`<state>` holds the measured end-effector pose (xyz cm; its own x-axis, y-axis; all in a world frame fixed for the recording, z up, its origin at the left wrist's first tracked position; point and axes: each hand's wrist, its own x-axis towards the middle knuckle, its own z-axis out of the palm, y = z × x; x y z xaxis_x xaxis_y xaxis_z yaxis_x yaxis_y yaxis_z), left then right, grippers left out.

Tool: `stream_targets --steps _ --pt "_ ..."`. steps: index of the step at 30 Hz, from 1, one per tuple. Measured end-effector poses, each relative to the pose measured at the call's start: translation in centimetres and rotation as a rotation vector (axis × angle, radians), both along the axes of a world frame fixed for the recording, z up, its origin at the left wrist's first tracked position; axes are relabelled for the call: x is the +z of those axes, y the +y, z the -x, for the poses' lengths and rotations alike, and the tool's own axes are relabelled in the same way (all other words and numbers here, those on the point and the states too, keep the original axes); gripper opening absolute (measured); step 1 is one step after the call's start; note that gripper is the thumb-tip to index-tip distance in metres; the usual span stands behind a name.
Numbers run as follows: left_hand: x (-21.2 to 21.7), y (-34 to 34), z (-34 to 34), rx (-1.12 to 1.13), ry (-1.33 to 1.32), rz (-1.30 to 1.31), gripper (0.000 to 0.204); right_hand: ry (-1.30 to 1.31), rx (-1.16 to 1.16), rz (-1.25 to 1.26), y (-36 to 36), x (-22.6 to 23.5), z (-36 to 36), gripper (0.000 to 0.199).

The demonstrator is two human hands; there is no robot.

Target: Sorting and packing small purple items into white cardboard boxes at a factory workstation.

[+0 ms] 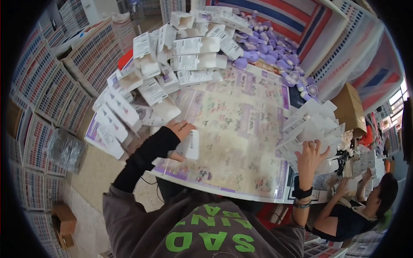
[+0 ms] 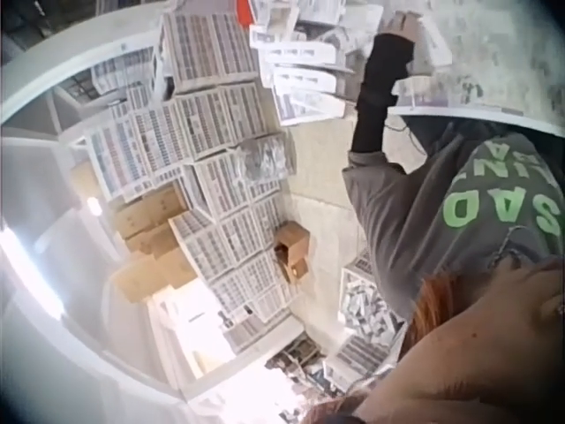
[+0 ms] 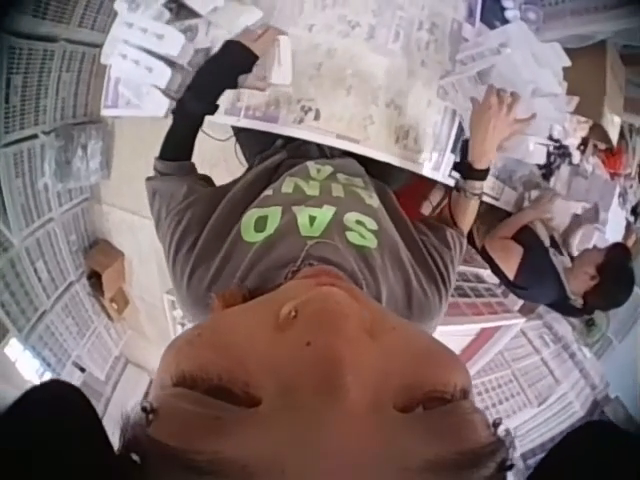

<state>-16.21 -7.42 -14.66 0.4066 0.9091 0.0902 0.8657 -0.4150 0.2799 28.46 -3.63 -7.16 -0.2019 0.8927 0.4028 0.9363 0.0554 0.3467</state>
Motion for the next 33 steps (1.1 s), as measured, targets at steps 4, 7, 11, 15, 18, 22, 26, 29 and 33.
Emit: stream_targets --steps 4,7,11,15,18,22,26,29,33 --pt "3.1 5.5 -5.4 -0.155 -0.803 -0.074 0.078 0.434 0.297 -0.207 4.5 2.6 5.9 0.022" --pt "5.3 8.7 -9.6 -0.159 -1.065 -0.098 0.094 0.833 0.548 0.094 14.2 1.8 10.5 0.016" --pt "2.2 10.7 -7.7 -0.213 -1.159 0.005 0.088 0.745 0.583 0.549 30.8 -7.5 17.8 0.060" --pt "-0.8 11.1 -7.0 0.043 -1.403 0.312 0.066 0.646 0.334 0.565 40.8 -15.3 18.0 0.080" --pt "-0.8 9.4 -5.6 0.294 -1.428 0.589 0.064 0.571 0.316 0.371 40.3 -16.3 23.3 0.071" --pt "2.8 13.9 -5.0 -0.287 -1.404 0.508 0.083 0.508 0.357 0.303 41.1 -14.6 23.7 0.052" --pt "-1.1 17.3 -5.4 -0.325 -1.373 0.552 0.054 0.189 0.226 0.375 39.5 -13.0 20.8 0.067" --pt "-2.0 18.3 -6.2 -0.245 -1.287 0.592 0.046 0.300 0.187 0.398 37.7 -15.3 19.6 0.065" --pt "-0.1 18.3 -7.9 -0.191 -1.373 0.227 0.056 0.072 0.334 0.661 35.6 -12.7 16.9 0.059"
